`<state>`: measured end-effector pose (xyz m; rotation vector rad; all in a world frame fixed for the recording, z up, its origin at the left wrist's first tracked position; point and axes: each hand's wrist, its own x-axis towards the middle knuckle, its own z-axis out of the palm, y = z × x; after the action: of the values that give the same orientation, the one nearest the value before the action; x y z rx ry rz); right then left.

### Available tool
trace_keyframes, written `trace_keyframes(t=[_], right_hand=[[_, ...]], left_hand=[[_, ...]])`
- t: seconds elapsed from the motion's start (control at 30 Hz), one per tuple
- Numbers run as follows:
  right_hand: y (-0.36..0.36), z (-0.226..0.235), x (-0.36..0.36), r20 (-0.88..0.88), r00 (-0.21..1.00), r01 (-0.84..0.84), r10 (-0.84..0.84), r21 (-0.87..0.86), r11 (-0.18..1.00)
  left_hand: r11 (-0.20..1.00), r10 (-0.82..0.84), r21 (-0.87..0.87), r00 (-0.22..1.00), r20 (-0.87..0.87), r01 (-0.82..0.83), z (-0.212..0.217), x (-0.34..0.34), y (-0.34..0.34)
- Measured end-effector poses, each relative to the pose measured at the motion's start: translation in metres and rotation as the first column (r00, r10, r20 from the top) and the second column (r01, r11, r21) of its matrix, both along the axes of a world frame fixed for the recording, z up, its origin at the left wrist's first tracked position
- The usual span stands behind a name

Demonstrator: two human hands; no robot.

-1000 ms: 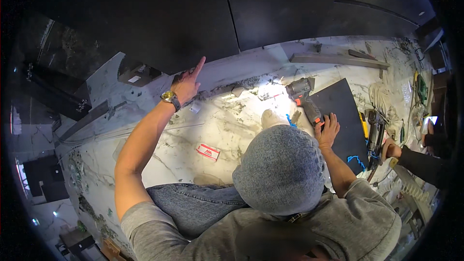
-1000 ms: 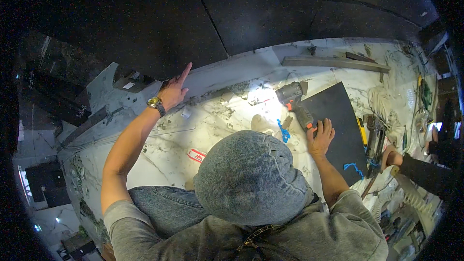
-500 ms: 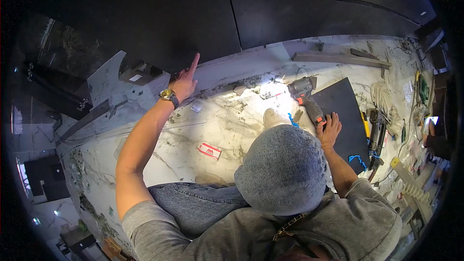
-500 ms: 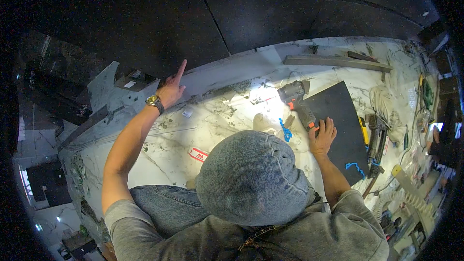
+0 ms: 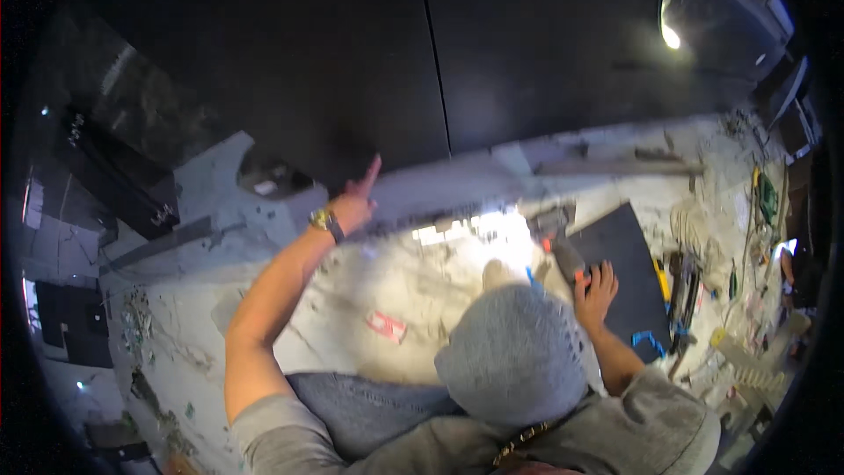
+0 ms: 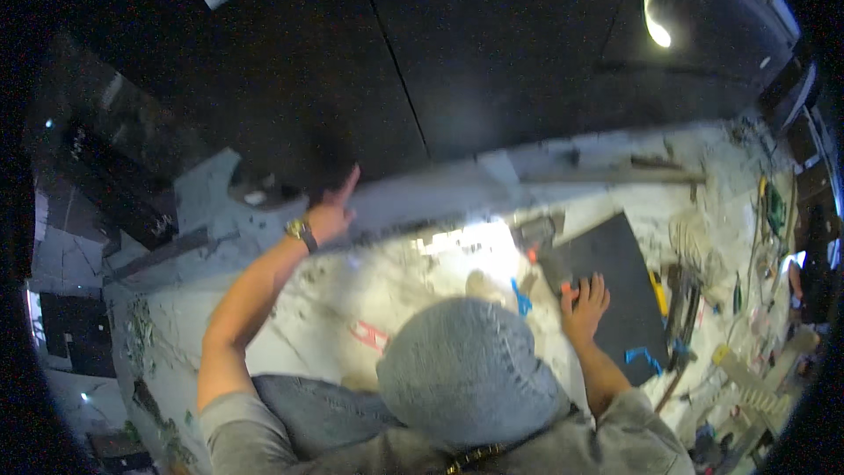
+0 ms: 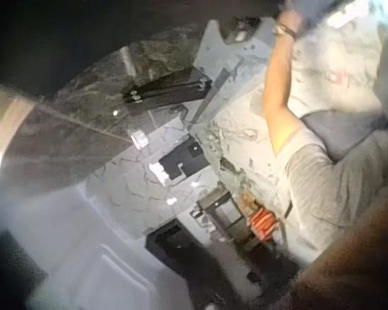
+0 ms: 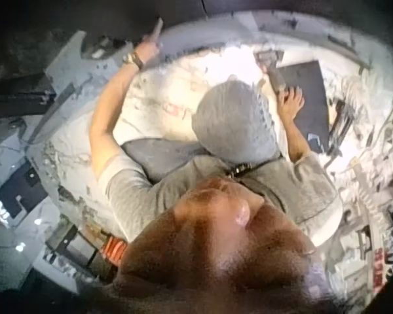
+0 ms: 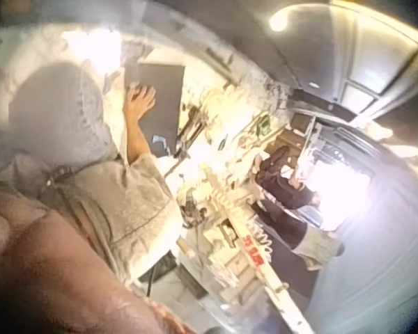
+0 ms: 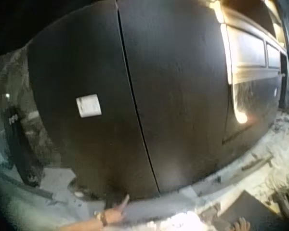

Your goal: The person installs cabinet doors by positioning the door panels onto the cabinet frame, fastening the hinges with screws using an electric screwdriver, and opening and closing the doors by hand.

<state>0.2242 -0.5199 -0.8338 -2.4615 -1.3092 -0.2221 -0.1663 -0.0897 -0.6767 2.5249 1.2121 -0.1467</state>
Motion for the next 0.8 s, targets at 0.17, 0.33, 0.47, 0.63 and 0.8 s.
trace_keyframes(t=[0.17, 0.33, 0.47, 0.63, 0.8], right_hand=[[-0.011, 0.003, -0.006, -0.041, 0.999, 0.02, -0.019, 0.016, 1.0], [-0.017, 0.005, -0.006, -0.019, 1.0, 0.015, -0.014, 0.019, 1.0], [-0.015, 0.006, -0.007, -0.104, 0.995, 0.007, -0.005, 0.018, 1.0], [-0.011, 0.007, -0.005, -0.078, 0.997, 0.011, -0.013, -0.018, 1.0], [-0.013, 0.002, -0.001, -0.11, 0.994, 0.017, -0.017, -0.004, 1.0]], left_hand=[[0.813, -0.286, 0.546, 0.955, 0.071, 0.203, 0.086, 0.068, -0.001], [0.18, -0.425, 0.978, 0.905, -0.022, 0.108, 0.237, 0.134, 0.002], [0.157, -0.392, 0.987, 0.916, 0.081, -0.02, 0.296, 0.154, 0.015], [0.15, -0.439, 0.988, 0.897, 0.047, 0.022, 0.311, 0.151, 0.025], [0.145, -0.485, 0.989, 0.873, 0.058, 0.015, 0.36, 0.132, 0.04]])
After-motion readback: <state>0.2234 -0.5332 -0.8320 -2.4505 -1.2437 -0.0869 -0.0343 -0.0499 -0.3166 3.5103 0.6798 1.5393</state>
